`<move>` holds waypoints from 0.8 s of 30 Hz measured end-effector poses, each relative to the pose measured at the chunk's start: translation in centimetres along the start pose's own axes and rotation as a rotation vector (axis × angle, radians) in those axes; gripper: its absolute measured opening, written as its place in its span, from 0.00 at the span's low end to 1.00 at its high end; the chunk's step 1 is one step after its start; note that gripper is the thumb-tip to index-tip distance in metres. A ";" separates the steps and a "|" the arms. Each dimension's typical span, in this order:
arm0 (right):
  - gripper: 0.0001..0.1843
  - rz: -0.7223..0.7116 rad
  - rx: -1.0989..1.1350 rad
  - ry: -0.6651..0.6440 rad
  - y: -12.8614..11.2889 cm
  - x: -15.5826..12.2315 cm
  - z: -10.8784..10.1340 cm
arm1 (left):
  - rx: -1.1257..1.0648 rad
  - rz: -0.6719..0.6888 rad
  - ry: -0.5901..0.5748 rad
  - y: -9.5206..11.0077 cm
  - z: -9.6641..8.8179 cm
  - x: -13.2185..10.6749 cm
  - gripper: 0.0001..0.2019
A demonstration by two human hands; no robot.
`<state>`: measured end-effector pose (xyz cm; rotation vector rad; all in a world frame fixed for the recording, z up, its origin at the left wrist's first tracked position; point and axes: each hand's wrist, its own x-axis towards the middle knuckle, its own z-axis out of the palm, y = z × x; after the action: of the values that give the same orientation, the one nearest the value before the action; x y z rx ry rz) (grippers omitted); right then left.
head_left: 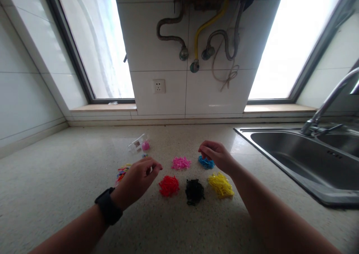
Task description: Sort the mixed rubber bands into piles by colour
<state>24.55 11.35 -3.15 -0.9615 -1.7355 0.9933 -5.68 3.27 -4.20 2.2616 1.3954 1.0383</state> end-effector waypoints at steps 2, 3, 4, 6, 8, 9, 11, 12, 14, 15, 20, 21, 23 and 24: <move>0.14 0.000 0.003 0.005 0.0 0.0 0.0 | 0.001 -0.004 0.003 0.0 -0.2 0.1 0.14; 0.14 0.001 0.006 0.006 -0.1 0.0 0.0 | -0.001 -0.009 0.009 -0.1 -0.4 0.2 0.14; 0.15 0.004 0.009 0.006 -0.1 0.0 0.0 | -0.004 -0.017 0.019 -0.2 -0.5 0.3 0.14; 0.15 0.008 0.016 0.004 -0.3 -0.1 0.0 | -0.017 -0.044 0.052 -0.6 -0.9 0.5 0.15; 0.15 0.010 0.021 -0.001 -0.5 -0.1 0.0 | -0.038 -0.077 0.094 -1.3 -1.3 0.6 0.15; 0.16 0.009 0.021 -0.004 -0.5 -0.2 0.0 | -0.052 -0.095 0.116 -1.8 -1.6 0.7 0.15; 0.15 0.006 0.017 -0.008 -0.6 -0.2 0.0 | -0.084 -0.124 0.158 -2.8 -2.3 0.9 0.15; 0.15 0.005 0.012 -0.011 -0.6 -0.2 0.1 | -0.099 -0.134 0.180 -3.3 -2.8 1.0 0.14; 0.15 -0.001 0.000 -0.015 -0.7 -0.3 0.2 | -0.132 -0.145 0.229 -4.5 -4.0 1.3 0.14; 0.15 -0.007 -0.007 -0.019 -0.7 -0.3 0.2 | -0.158 -0.150 0.259 -5.1 -4.6 1.4 0.14; 0.13 -0.046 -0.075 -0.073 -0.8 -0.6 0.7 | -0.380 -0.254 0.441 -7.4 -6.5 1.6 0.17; 0.12 -0.055 -0.097 -0.087 -0.8 -0.7 0.9 | -0.425 -0.278 0.470 -7.7 -6.5 1.7 0.17; 0.11 -0.080 -0.157 -0.107 -1.0 -0.8 1.4 | -0.501 -0.318 0.514 -8.0 -6.5 1.7 0.18; 0.11 -0.099 -0.204 -0.116 -1.3 -0.9 1.7 | -0.530 -0.331 0.529 -8.0 -6.5 1.7 0.18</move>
<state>22.95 9.69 -2.77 -0.9505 -1.9916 0.8343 -15.06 7.89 -3.52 1.3816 1.3884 1.7100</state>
